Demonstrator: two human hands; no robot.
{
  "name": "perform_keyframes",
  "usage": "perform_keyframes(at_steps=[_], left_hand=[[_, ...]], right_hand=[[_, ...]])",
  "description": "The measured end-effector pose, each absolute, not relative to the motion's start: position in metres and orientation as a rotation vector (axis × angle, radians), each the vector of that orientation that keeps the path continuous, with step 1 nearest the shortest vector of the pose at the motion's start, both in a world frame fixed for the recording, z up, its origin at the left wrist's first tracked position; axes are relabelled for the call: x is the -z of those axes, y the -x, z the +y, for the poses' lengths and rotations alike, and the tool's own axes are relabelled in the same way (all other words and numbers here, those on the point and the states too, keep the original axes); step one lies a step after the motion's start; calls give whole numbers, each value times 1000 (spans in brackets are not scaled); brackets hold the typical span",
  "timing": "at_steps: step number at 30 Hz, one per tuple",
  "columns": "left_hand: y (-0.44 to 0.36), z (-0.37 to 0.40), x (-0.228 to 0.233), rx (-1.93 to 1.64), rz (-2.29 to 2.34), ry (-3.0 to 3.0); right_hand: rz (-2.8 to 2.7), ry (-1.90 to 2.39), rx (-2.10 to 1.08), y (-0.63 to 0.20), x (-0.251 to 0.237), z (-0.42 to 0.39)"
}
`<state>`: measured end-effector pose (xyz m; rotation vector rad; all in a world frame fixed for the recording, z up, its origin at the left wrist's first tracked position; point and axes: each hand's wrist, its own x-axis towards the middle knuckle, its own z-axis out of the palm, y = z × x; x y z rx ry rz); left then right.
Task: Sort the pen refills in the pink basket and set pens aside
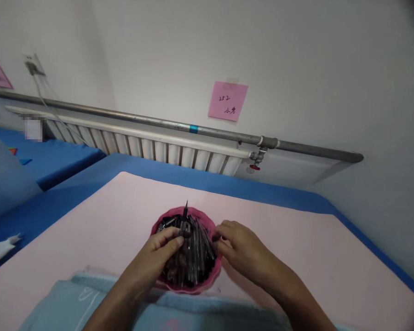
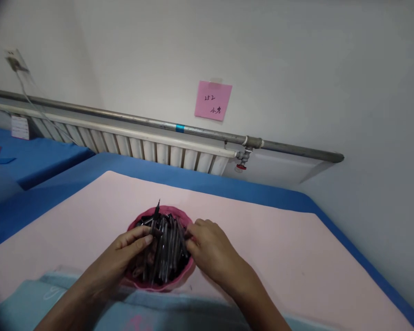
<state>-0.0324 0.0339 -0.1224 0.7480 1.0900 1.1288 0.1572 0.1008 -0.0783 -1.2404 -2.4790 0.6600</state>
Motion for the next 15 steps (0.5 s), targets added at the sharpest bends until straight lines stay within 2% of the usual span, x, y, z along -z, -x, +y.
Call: perform_keyframes(at_steps=[3, 7, 15], left_hand=[[32, 34, 122, -1122, 1118, -749], [31, 36, 121, -1114, 1131, -771], [31, 35, 121, -1103, 1127, -755]], right_hand=[[-2800, 1232, -377, -161, 76, 95], [-2981, 1162, -316, -152, 83, 88], [-3006, 1247, -177, -143, 89, 88]])
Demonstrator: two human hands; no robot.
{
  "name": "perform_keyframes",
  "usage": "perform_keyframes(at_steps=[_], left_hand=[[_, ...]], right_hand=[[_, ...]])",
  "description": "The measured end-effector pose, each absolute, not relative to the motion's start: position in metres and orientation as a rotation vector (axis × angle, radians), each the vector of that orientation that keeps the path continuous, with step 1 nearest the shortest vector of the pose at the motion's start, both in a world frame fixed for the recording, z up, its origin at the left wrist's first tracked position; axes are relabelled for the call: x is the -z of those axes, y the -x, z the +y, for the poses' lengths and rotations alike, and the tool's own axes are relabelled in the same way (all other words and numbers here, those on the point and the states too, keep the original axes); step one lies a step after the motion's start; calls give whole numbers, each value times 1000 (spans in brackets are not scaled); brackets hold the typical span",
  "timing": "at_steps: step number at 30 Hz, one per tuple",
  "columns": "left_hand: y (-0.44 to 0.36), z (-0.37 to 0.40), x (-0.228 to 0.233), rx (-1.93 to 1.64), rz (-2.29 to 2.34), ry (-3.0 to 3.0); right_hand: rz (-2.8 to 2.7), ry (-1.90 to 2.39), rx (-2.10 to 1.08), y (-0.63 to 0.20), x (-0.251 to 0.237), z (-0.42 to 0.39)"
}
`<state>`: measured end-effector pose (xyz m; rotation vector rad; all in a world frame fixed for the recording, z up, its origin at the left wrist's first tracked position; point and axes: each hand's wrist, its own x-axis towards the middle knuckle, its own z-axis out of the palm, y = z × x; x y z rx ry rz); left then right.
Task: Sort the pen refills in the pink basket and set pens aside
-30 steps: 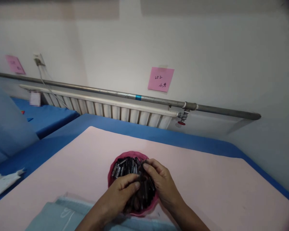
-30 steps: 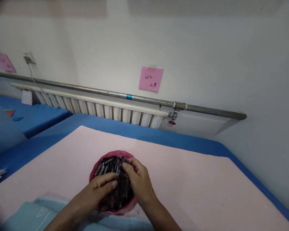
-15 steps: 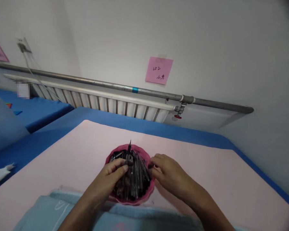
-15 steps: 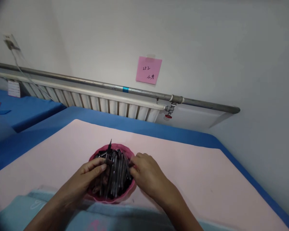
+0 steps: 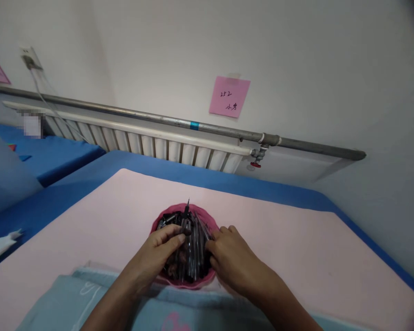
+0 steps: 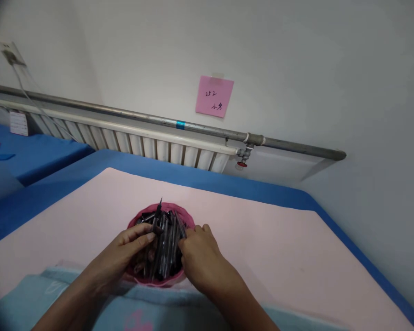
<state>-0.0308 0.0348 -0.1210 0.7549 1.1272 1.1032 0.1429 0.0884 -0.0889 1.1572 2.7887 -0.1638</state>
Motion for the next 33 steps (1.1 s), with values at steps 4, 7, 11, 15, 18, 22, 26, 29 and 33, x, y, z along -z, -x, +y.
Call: perform_keyframes(at_steps=[4, 7, 11, 15, 18, 22, 26, 29, 33], left_hand=[[30, 35, 121, -1103, 1127, -754], [30, 36, 122, -1088, 1128, -748], [31, 37, 124, -1087, 1123, -743], [31, 37, 123, -1103, 1119, -727], [31, 37, 122, -1145, 1062, -679], [32, 37, 118, -1266, 962, -569], [32, 38, 113, -1322, 909, -466], [32, 40, 113, -1405, 911, -370], [33, 43, 117, -1483, 912, -305]], right_hand=[[2793, -1151, 179, -143, 89, 88], [2777, -1143, 185, -143, 90, 89], [2805, -1145, 205, -143, 94, 90], [2868, -1146, 290, -148, 92, 92], [2963, -1160, 557, -153, 85, 95], [2841, -1206, 1414, -156, 78, 97], [2718, -1302, 1814, -148, 79, 92], [2711, -1394, 1856, -138, 86, 87], [2683, -1484, 1849, -129, 95, 83]])
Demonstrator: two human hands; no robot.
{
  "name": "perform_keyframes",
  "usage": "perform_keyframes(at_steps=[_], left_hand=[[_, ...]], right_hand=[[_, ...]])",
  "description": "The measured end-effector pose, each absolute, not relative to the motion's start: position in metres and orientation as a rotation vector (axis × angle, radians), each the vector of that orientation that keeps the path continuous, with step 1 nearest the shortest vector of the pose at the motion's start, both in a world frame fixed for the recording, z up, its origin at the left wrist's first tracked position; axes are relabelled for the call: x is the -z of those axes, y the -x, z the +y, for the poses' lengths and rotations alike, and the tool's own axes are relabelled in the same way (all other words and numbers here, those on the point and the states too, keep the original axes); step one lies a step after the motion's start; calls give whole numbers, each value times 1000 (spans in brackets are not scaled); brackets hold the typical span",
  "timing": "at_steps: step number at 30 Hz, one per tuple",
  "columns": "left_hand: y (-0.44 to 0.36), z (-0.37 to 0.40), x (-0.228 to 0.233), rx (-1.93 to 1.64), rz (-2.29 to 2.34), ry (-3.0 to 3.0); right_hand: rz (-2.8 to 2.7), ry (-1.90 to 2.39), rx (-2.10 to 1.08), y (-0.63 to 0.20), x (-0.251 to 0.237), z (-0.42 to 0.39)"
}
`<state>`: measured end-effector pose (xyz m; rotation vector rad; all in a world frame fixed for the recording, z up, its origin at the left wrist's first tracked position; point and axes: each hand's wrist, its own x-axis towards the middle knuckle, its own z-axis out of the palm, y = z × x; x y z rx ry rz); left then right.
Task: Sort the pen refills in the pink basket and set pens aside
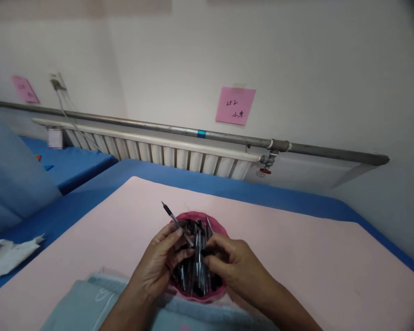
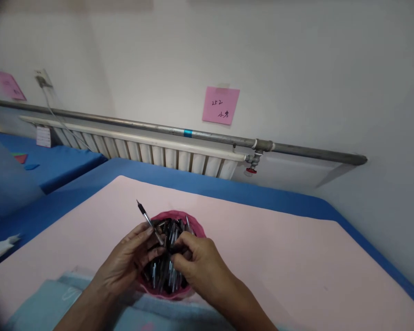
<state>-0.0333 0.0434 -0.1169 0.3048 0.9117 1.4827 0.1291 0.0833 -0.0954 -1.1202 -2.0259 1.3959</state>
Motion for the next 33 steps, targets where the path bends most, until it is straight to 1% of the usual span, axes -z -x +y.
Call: perform_keyframes(at_steps=[6, 16, 23, 26, 31, 33], left_hand=[[26, 43, 123, -1455, 905, -432], [25, 43, 126, -1475, 947, -480], [24, 43, 127, -1491, 961, -444], [23, 43, 128, -1491, 956, -453], [24, 44, 129, -1484, 948, -469], [24, 44, 128, -1495, 966, -459]], right_hand=[[-1993, 1189, -1277, -125, 103, 83], [-1928, 1173, -1220, -122, 104, 81], [-2047, 1023, -983, -124, 108, 77], [-2063, 991, -1008, -125, 108, 77], [-1963, 949, -1210, -123, 110, 80], [-2003, 977, -1165, -122, 112, 81]])
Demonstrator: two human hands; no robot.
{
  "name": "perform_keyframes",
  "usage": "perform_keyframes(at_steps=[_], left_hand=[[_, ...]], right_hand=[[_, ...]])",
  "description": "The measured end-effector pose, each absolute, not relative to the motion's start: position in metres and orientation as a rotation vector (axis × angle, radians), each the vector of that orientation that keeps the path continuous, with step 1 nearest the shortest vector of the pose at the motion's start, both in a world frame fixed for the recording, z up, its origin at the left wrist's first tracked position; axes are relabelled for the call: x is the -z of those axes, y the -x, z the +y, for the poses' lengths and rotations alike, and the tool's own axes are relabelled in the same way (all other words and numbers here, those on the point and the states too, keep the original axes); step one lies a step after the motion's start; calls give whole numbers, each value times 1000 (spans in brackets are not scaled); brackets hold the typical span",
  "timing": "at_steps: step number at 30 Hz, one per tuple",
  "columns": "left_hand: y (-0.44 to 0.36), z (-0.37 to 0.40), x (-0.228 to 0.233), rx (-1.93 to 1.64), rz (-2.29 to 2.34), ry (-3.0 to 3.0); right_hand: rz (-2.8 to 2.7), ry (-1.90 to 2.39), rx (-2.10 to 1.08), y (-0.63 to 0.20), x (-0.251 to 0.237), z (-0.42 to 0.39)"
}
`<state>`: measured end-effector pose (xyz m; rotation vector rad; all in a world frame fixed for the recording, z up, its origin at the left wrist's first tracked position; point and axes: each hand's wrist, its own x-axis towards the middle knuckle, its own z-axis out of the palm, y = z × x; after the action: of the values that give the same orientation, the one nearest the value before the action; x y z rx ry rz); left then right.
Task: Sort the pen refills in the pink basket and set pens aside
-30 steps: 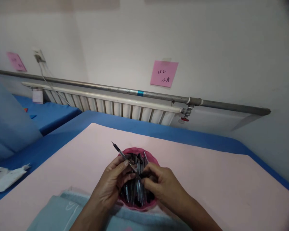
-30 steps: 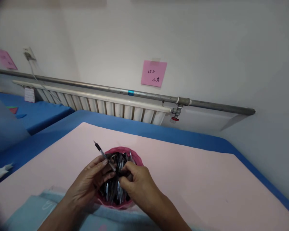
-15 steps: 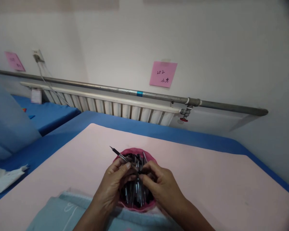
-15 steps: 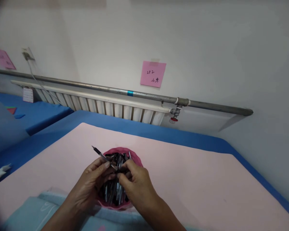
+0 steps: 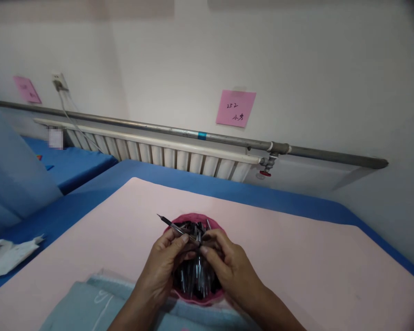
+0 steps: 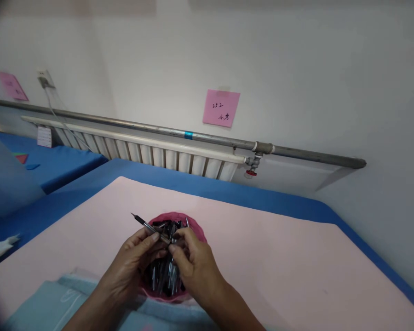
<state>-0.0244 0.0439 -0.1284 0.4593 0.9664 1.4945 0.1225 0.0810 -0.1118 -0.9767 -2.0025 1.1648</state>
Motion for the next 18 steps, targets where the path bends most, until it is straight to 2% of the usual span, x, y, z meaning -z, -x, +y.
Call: perform_keyframes(at_steps=[6, 18], left_hand=[[26, 44, 126, -1503, 1009, -456], [26, 43, 131, -1491, 1059, -523]], right_hand=[[-2292, 966, -643, -126, 113, 81], [-2491, 938, -496, -125, 113, 81]])
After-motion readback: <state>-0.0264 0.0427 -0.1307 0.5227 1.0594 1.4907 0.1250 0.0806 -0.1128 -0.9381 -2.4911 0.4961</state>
